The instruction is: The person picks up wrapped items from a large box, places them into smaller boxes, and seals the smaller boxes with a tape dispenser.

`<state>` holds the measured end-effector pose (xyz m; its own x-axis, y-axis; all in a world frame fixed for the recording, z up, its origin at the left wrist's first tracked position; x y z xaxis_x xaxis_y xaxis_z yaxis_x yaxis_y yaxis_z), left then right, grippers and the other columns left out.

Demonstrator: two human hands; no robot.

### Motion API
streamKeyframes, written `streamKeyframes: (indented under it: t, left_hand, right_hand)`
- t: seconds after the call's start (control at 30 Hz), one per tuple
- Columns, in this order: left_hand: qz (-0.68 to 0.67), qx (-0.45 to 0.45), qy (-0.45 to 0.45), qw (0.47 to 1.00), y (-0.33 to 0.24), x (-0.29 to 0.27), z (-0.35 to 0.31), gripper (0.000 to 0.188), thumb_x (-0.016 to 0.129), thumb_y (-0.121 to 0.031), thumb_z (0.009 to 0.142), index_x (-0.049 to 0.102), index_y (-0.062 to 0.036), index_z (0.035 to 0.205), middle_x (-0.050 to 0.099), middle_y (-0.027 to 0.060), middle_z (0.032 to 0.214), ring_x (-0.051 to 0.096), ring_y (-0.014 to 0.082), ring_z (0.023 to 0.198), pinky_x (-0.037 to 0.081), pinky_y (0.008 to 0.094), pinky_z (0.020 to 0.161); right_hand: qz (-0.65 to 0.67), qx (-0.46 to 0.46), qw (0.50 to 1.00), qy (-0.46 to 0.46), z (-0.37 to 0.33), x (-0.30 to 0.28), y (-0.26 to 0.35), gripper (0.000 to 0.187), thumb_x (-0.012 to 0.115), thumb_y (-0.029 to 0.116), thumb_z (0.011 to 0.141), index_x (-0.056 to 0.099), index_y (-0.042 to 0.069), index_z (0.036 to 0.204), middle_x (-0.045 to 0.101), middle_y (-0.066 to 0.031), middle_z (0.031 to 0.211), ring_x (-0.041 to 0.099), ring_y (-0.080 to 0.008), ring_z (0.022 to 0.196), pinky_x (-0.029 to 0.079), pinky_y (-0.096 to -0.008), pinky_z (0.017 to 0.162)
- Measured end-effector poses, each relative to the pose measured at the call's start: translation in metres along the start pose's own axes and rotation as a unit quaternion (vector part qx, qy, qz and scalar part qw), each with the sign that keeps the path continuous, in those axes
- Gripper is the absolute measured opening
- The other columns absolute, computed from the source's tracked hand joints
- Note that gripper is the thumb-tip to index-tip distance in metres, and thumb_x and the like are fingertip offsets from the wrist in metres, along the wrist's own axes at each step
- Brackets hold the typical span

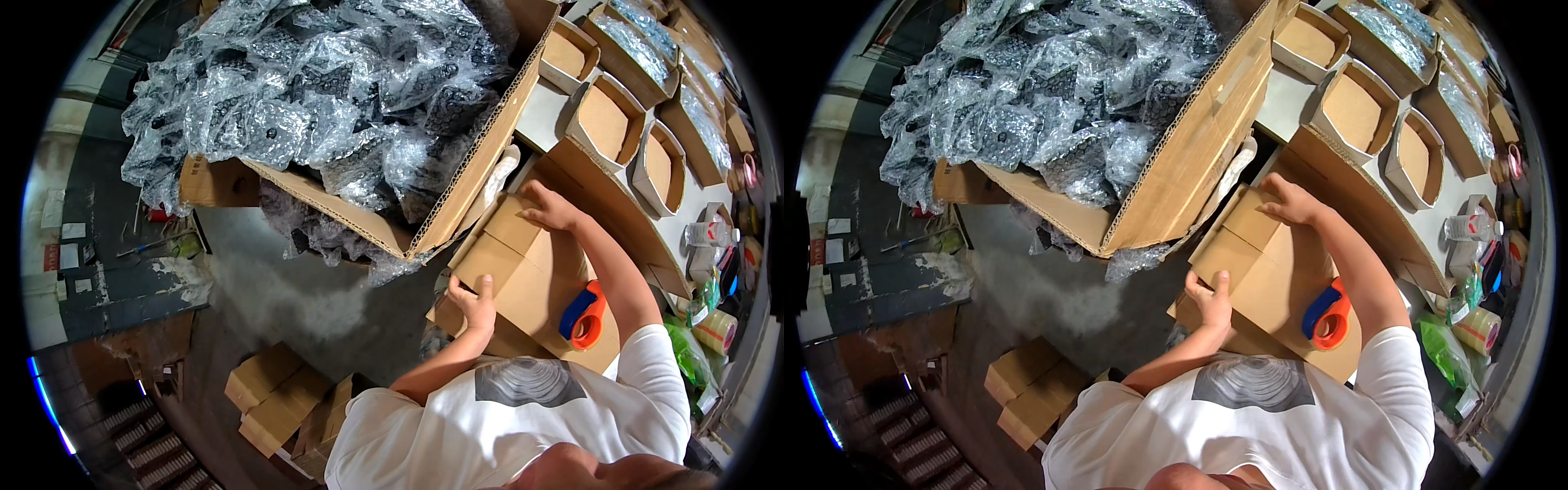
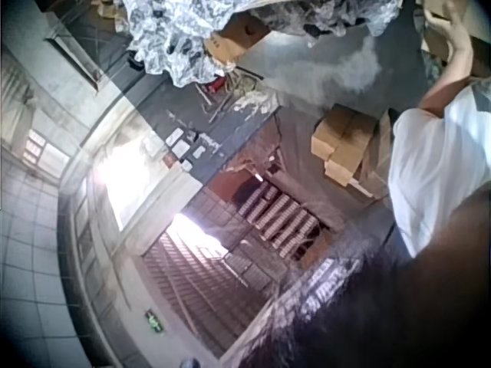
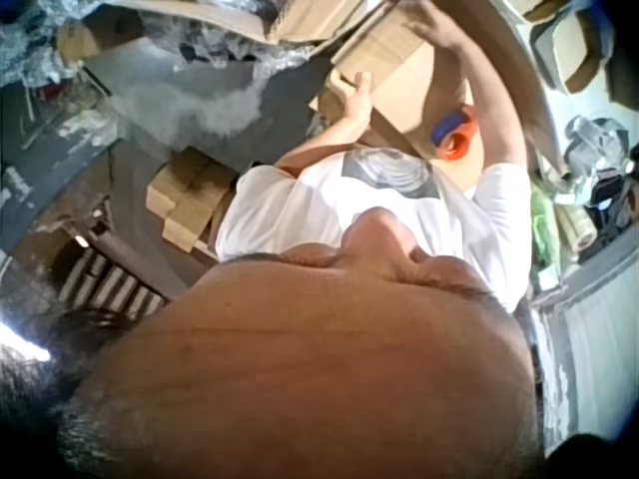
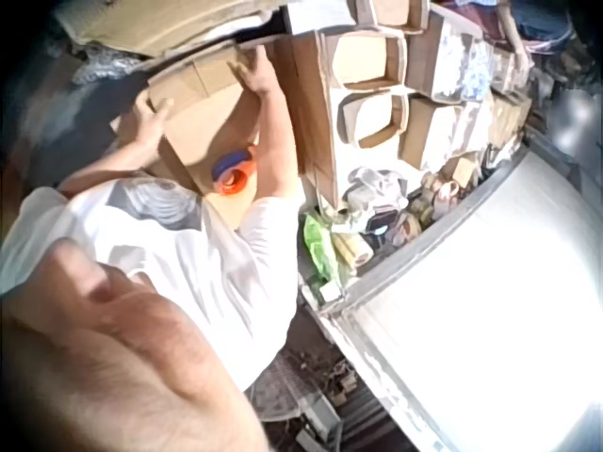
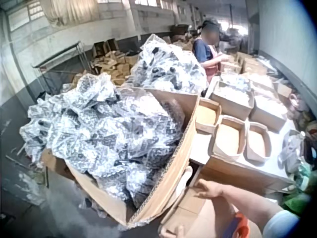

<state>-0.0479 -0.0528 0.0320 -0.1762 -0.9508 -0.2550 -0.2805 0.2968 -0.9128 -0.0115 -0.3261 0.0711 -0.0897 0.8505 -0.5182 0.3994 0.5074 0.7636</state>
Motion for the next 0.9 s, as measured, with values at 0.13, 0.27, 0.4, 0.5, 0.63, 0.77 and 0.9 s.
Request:
streamKeyframes:
  t: [0.13,0.27,0.4,0.5,0.63,0.77,0.9]
  left_hand:
    - [0.391,0.170,0.221,0.877,-0.042,0.019,0.015,0.065,0.054,-0.028,0.089,0.026,0.0002,0.140,0.025,0.0241,0.144,0.023,0.0397,0.133,0.024,0.0499,0.105]
    - [0.220,0.060,0.423,0.877,-0.029,0.063,0.039,0.069,0.046,-0.045,0.092,0.030,0.0028,0.139,0.032,0.0261,0.142,0.031,0.0307,0.134,0.025,0.0355,0.109]
    - [0.219,0.008,0.464,0.858,-0.035,0.080,0.052,0.071,0.056,-0.044,0.087,0.038,0.0072,0.133,0.045,0.0247,0.133,0.046,0.0306,0.122,0.035,0.0357,0.101]
    - [0.103,-0.025,0.496,0.862,-0.015,0.086,0.056,0.067,0.065,-0.037,0.083,0.043,0.0080,0.128,0.055,0.0194,0.122,0.055,0.0244,0.110,0.042,0.0329,0.093]
    - [-0.007,-0.083,0.521,0.850,0.001,0.085,0.068,0.056,0.071,-0.024,0.078,0.050,0.0066,0.120,0.060,0.0125,0.111,0.056,0.0169,0.101,0.045,0.0292,0.087]
    - [0.136,0.097,0.430,0.887,-0.029,0.082,0.060,0.054,0.075,-0.032,0.069,0.060,0.0013,0.109,0.060,0.0130,0.106,0.056,0.0258,0.100,0.044,0.0366,0.088]
    - [0.288,0.289,0.209,0.889,-0.095,0.047,0.042,0.073,0.075,-0.041,0.065,0.046,-0.0116,0.125,0.041,0.0176,0.133,0.039,0.0344,0.121,0.033,0.0500,0.097]
  right_hand:
    - [-0.148,-0.154,0.976,-0.037,-0.006,-0.002,-0.028,0.024,0.054,0.010,0.073,0.066,0.007,0.093,0.064,-0.0152,0.086,0.062,-0.0333,0.085,0.049,-0.0392,0.077]
    - [-0.170,0.045,0.982,0.073,0.003,-0.003,0.007,0.027,0.051,0.021,0.075,0.070,0.004,0.086,0.066,-0.0197,0.079,0.063,-0.0333,0.079,0.049,-0.0390,0.078]
    - [-0.141,0.146,0.975,0.092,0.006,-0.006,0.013,0.044,0.054,0.040,0.083,0.066,0.002,0.102,0.063,-0.0197,0.099,0.060,-0.0310,0.093,0.046,-0.0388,0.084]
    - [-0.018,0.156,0.981,0.114,0.028,-0.001,0.000,0.067,0.053,0.051,0.085,0.047,0.002,0.131,0.048,-0.0171,0.132,0.047,-0.0282,0.119,0.040,-0.0367,0.097]
    - [0.160,0.252,0.949,0.101,0.056,0.022,0.020,0.065,0.056,0.046,0.085,0.043,0.005,0.134,0.049,-0.0117,0.130,0.046,-0.0246,0.117,0.046,-0.0411,0.089]
    - [0.158,0.213,0.963,0.046,0.050,0.015,-0.015,0.059,0.056,0.049,0.085,0.054,0.004,0.122,0.056,-0.0128,0.117,0.053,-0.0240,0.105,0.048,-0.0393,0.079]
    - [-0.117,0.118,0.982,0.085,0.003,-0.022,0.038,0.062,0.048,0.060,0.085,0.065,0.001,0.093,0.063,-0.0215,0.094,0.059,-0.0339,0.093,0.046,-0.0375,0.080]
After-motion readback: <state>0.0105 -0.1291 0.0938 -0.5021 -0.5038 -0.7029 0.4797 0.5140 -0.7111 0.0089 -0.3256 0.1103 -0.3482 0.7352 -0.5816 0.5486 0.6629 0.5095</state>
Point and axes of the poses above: each hand's wrist, its own z-axis towards the middle knuckle, its own x-axis out of the palm, y = z × x, the point moved 3 cm from there along z, towards the middle knuckle
